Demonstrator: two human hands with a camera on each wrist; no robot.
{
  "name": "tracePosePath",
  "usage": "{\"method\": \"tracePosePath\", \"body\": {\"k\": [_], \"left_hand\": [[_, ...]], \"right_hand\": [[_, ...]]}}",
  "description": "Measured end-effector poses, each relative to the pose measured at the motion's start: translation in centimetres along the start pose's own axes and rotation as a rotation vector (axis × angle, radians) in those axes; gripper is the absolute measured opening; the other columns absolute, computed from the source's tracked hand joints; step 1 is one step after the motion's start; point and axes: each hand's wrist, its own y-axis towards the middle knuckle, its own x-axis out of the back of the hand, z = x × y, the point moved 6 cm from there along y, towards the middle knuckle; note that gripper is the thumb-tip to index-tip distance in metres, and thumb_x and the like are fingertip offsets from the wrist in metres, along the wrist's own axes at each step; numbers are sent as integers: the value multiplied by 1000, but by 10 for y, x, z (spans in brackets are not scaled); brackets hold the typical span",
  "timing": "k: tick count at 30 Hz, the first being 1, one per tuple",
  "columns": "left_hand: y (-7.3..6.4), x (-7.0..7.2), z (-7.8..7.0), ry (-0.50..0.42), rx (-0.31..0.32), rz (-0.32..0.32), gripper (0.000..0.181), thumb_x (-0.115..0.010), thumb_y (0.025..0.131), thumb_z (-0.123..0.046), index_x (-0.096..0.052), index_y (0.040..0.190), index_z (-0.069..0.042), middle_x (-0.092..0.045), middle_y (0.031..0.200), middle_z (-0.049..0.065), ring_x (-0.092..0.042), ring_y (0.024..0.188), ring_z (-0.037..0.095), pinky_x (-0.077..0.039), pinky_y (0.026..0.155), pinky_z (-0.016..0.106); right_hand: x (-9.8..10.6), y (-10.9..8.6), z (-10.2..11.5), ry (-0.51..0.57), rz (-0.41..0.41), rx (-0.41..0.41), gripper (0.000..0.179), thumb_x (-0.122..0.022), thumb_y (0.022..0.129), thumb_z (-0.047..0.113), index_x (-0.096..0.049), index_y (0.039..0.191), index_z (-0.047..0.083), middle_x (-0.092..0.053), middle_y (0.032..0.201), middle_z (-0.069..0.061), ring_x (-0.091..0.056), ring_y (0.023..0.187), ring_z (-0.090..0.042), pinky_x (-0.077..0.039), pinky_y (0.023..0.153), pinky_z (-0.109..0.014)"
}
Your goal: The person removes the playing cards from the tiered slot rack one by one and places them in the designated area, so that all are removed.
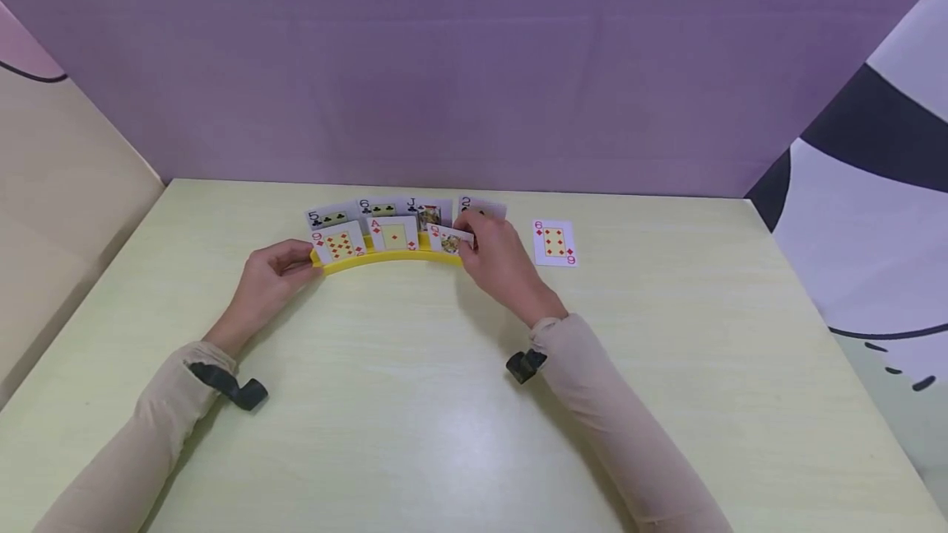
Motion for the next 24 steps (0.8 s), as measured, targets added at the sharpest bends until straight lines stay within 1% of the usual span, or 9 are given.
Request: {"method": "tracePosePath", "body": {"k": [4, 6, 9, 11, 13, 18, 24], "left_hand": [[0, 1, -1, 5, -4, -2, 30, -72, 88, 3, -66, 117, 6, -67, 117, 22, -66, 107, 27, -55, 87, 17], [-2, 1, -10, 5, 2, 4, 30, -71, 89, 5, -65, 117, 8, -66, 118, 24, -65, 109, 31, -54, 87, 16], [-2, 0, -11, 2, 10, 9, 30, -70, 89, 5, -64, 118, 9, -66, 119, 25, -64, 110, 33, -54, 87, 15], [-1, 0, -11, 1, 18, 11, 31, -70, 89, 5, -64, 119, 9, -66, 120, 26, -64, 111, 34, -54, 87, 15], [2, -1, -2, -13, 17, 8, 31, -71, 89, 4, -64, 119, 8, -66, 119, 24, -65, 111, 32, -54, 88, 16], [1, -3, 0, -24, 16, 7, 31, -72, 88, 5, -65, 118, 8, -66, 118, 25, -65, 109, 33, -55, 87, 18], [1, -2, -2, 4, 1, -3, 29, -72, 88, 3, -66, 116, 7, -67, 116, 23, -66, 108, 31, -54, 86, 16]], "right_hand": [[-3, 1, -5, 1, -1, 5, 12, -60, 95, 4, -65, 106, 2, -68, 96, -10, -56, 72, -21, -50, 63, -31], [-4, 1, -6, 2, 2, 5, 12, -60, 95, 4, -65, 107, 2, -69, 97, -10, -56, 72, -21, -50, 63, -31], [-4, 1, -6, 3, 0, 9, 11, -61, 95, 5, -65, 105, 2, -69, 99, -10, -58, 74, -22, -52, 64, -31], [-4, 0, -6, 5, 2, 8, 10, -61, 95, 4, -65, 104, 2, -69, 100, -11, -59, 75, -22, -53, 65, -32], [-4, 0, -6, 5, 1, 9, 10, -61, 95, 4, -65, 103, 2, -69, 100, -11, -61, 76, -22, -54, 65, -32], [-5, -2, -7, 3, 5, 0, 9, -61, 94, 3, -65, 102, 1, -70, 102, -13, -62, 80, -22, -57, 69, -34], [-4, -2, -4, -12, 8, -4, 9, -61, 95, 5, -65, 102, 2, -70, 104, -12, -63, 82, -22, -58, 71, -34]]}}
